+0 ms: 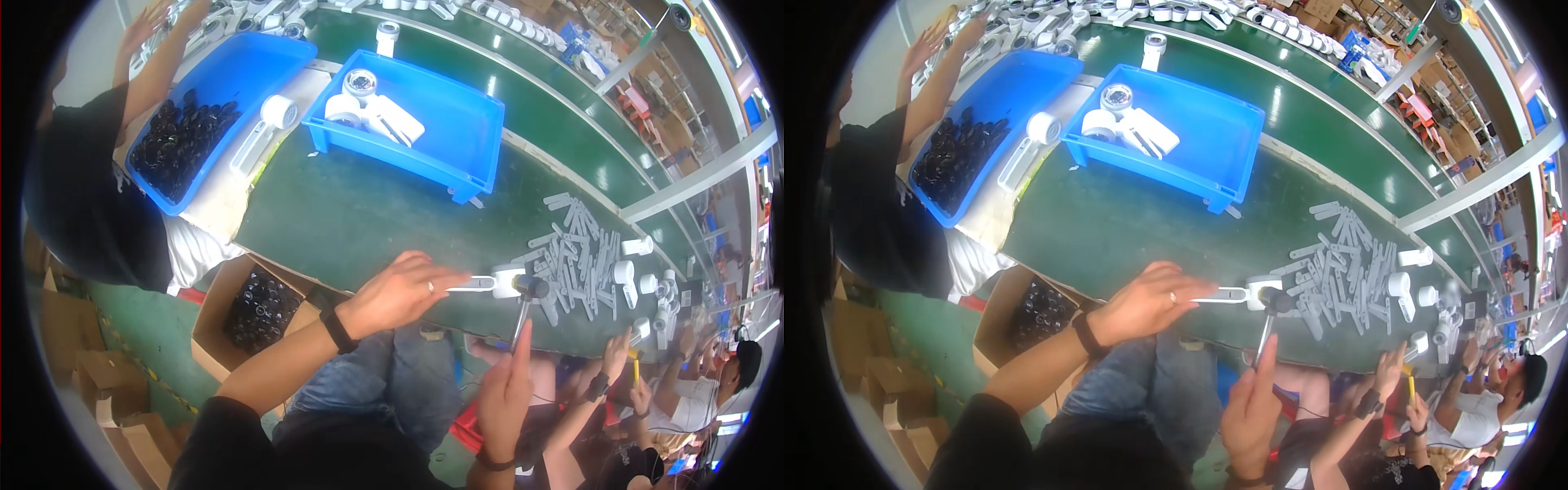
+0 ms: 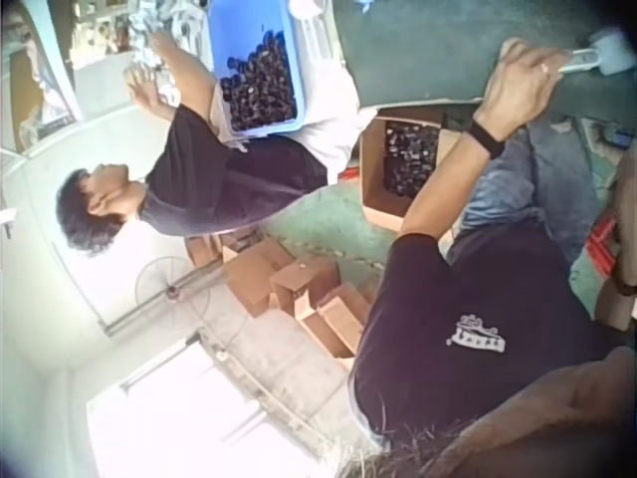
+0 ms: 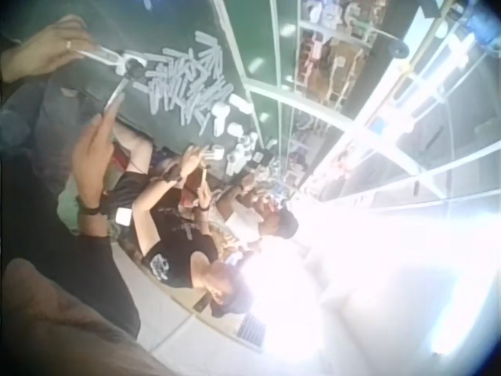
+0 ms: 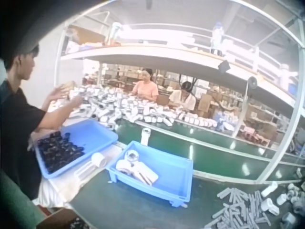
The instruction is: Assembling white plastic components using a small hammer on a production line.
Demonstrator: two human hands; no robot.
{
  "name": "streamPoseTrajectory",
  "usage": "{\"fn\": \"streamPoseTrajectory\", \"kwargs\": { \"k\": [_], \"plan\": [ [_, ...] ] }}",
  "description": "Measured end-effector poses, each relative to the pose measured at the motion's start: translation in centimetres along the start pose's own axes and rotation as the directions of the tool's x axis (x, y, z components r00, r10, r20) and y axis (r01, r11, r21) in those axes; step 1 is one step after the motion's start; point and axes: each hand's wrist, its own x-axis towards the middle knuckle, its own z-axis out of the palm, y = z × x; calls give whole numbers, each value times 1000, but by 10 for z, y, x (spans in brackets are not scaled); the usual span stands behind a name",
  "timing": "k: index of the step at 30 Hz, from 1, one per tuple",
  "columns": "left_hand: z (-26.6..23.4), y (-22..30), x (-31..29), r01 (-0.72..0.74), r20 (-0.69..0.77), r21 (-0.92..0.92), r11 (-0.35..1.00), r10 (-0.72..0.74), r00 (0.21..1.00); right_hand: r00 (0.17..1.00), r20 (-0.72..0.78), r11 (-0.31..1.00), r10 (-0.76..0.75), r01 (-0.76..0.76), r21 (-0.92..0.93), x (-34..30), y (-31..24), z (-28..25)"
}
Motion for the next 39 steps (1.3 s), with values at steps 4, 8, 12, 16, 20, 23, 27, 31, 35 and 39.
{"fn": "streamPoseTrajectory", "kwargs": {
  "k": [4,8,12,16,20,23,27,31,35,39],
  "plan": [
    [-4,7,3,-48,-16,92,995,50,999,998,-30,994,-52,55,95,-6,0,-5],
    [-2,5,3,-104,-2,108,989,105,994,989,60,979,-132,140,-152,14,14,13],
    [1,0,-1,-86,-26,95,992,88,996,997,45,998,-65,65,-3,13,2,-8],
    [-2,4,1,-86,12,129,988,85,996,975,-55,973,-217,220,66,3,3,-3],
    [1,-2,1,-87,16,140,986,85,996,979,179,978,-94,124,-168,16,-4,-4],
    [0,1,0,-75,-13,114,991,77,997,994,-35,991,-108,110,76,0,-10,-9],
    [2,3,3,-73,0,100,992,73,997,905,-137,913,-403,387,-130,16,22,18],
    [-3,3,2,-43,6,104,994,43,999,997,78,986,-11,24,-164,13,-8,-3],
    [2,8,3,-55,14,109,993,54,998,963,-113,969,-246,241,-57,5,17,12],
    [0,3,3,-36,12,125,991,35,999,994,84,969,-65,84,-234,14,-9,-9]
  ]
}}
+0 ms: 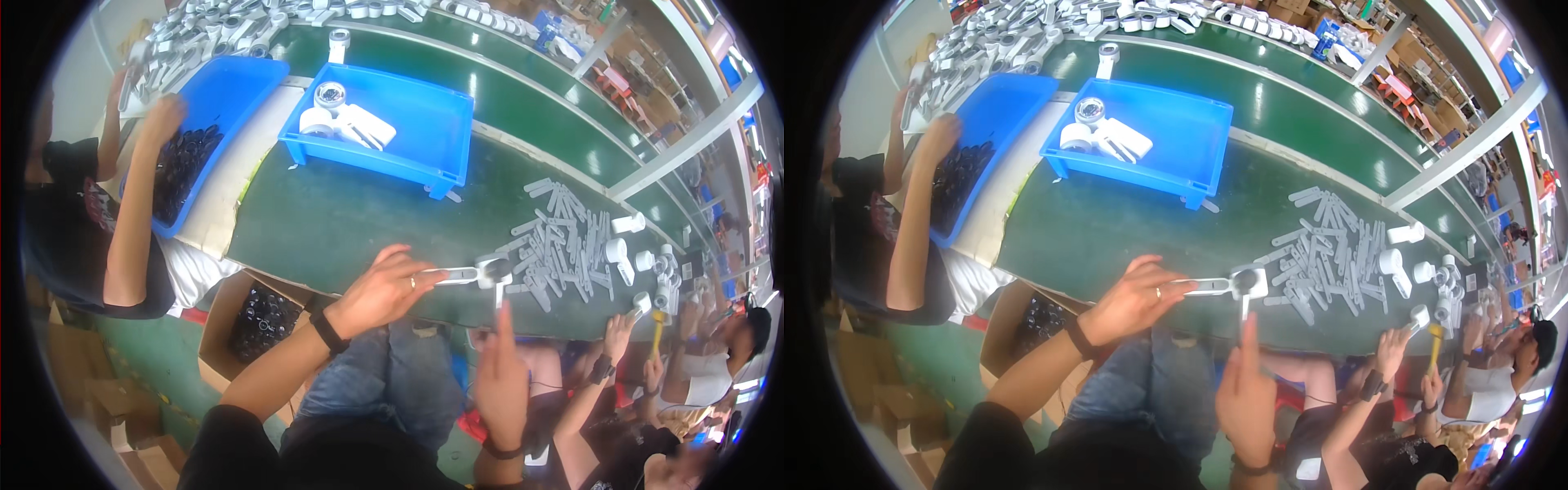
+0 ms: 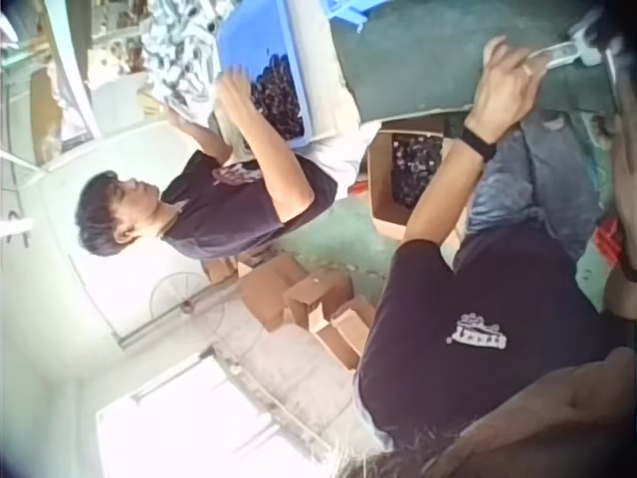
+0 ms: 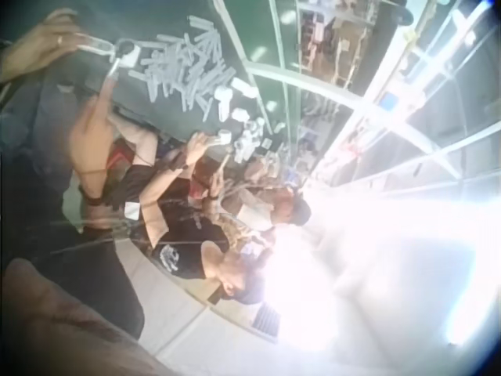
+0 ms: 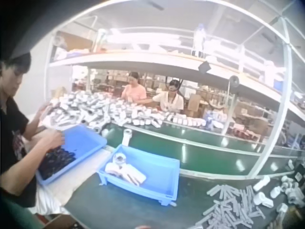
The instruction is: Assembling white plastic components using a small hammer on a production line.
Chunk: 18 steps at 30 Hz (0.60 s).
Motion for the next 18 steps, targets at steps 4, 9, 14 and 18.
{"fn": "streamPoseTrajectory", "kwargs": {
  "k": [4,9,14,18],
  "plan": [
    [2,1,0,6,7,-21,1000,-6,1000,934,-313,963,-174,228,145,-5,10,14],
    [-1,0,-6,4,15,-22,1000,-4,1000,1000,18,998,-12,10,69,1,3,-6],
    [-1,3,-1,34,12,-59,998,-34,999,979,-201,946,33,34,323,-15,0,-1],
    [2,-1,6,1,-3,-47,999,-1,1000,998,-56,999,-15,17,37,6,14,22]
  ]
}}
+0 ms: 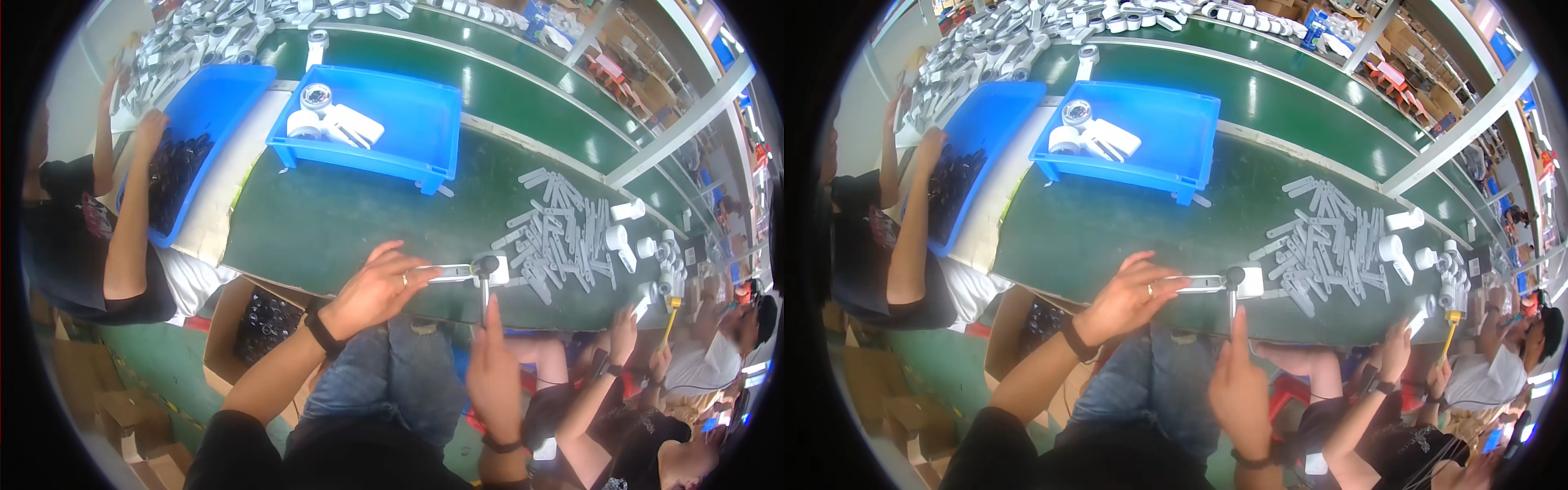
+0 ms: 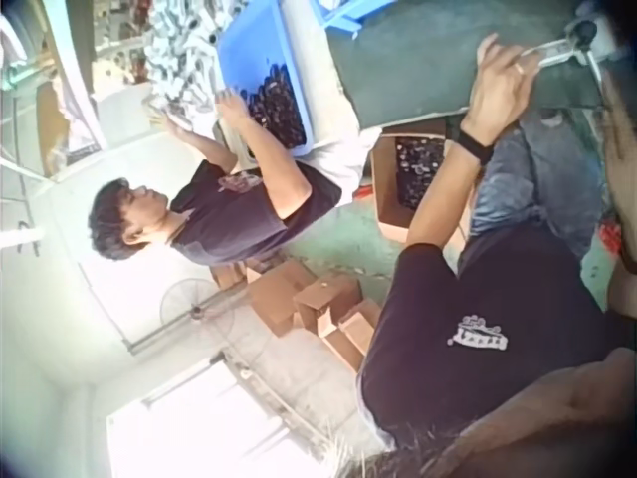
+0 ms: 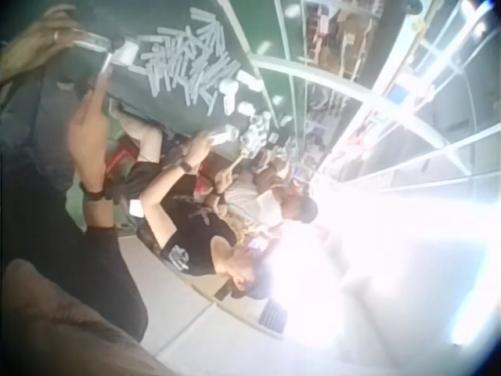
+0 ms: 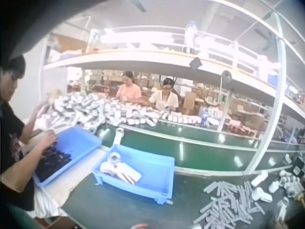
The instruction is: Assembling white plastic components using a small hammer on a production line.
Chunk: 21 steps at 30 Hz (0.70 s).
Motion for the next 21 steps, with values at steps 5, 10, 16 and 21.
{"fn": "streamPoseTrajectory", "kwargs": {
  "k": [5,10,16,21],
  "plan": [
    [-4,1,-8,32,12,19,999,-32,999,998,-57,979,9,2,201,-18,-23,-41],
    [-2,3,-1,33,4,-18,999,-33,999,995,98,999,4,0,-41,1,1,0],
    [-6,4,-5,38,22,6,999,-38,999,998,56,988,-6,-3,157,-8,9,-24],
    [-3,5,-4,16,-8,11,1000,-15,1000,985,-73,848,158,-98,521,-16,33,-10]
  ]
}}
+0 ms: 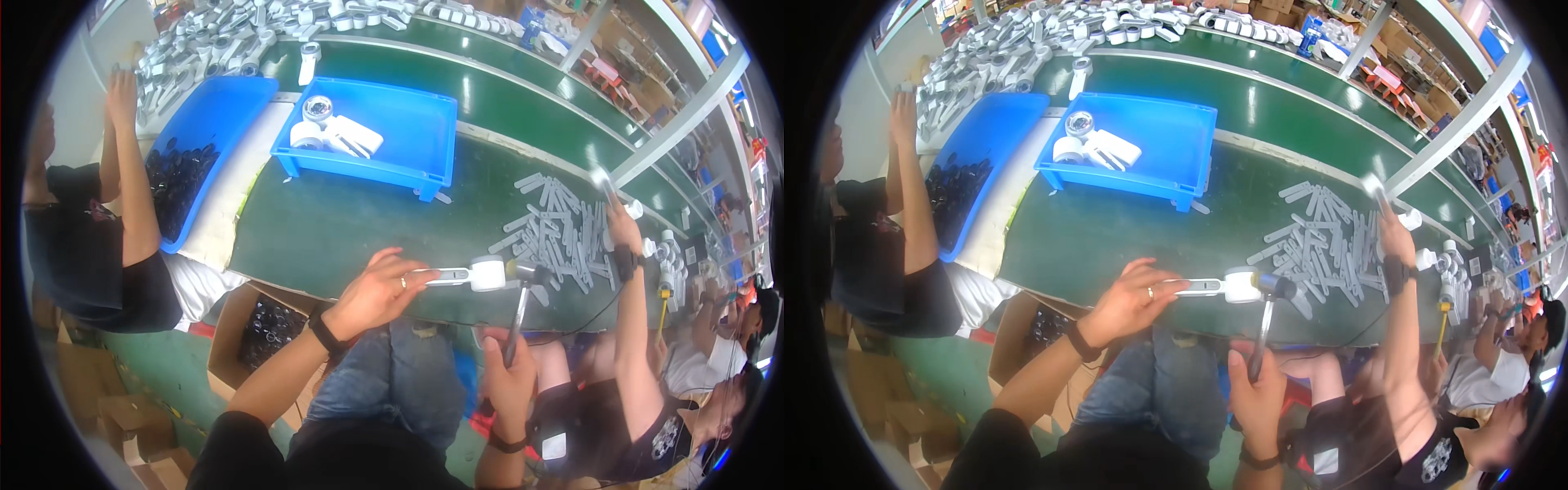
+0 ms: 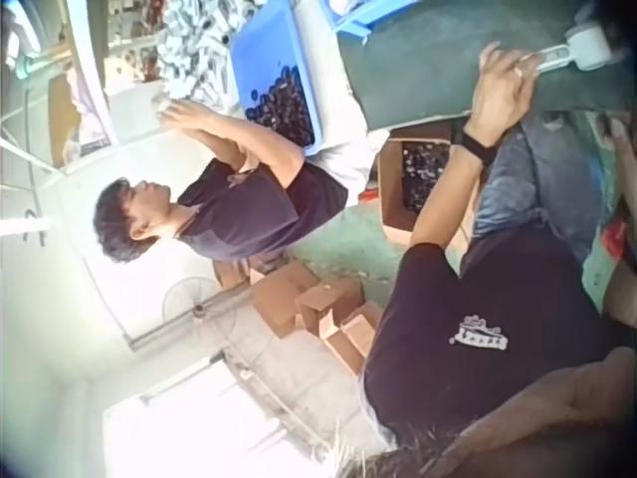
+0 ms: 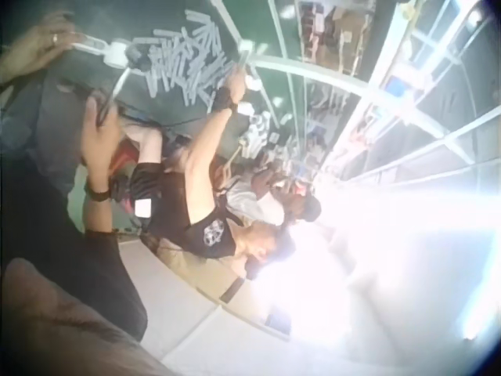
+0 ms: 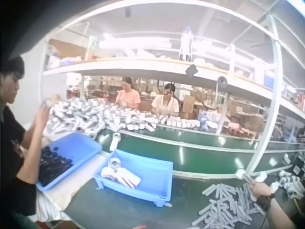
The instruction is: Assembling white plastic components using a small hammer on a production line.
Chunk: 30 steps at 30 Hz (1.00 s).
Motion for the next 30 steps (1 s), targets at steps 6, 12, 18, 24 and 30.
{"fn": "streamPoseTrajectory", "kwargs": {
  "k": [6,12,18,24,30],
  "plan": [
    [9,27,-7,215,-49,-117,970,-222,974,966,69,951,249,-258,169,-14,5,19],
    [13,42,-7,199,-65,-80,977,-204,977,967,114,957,227,-243,160,-18,11,27],
    [20,46,-13,141,-116,-64,988,-147,982,969,109,930,221,-243,275,-20,23,26],
    [25,68,-13,190,-74,2,982,-189,979,978,2,932,210,-201,302,-21,23,33],
    [50,108,-16,489,25,-187,852,-493,870,962,-74,930,263,-232,285,-9,9,46]
  ]
}}
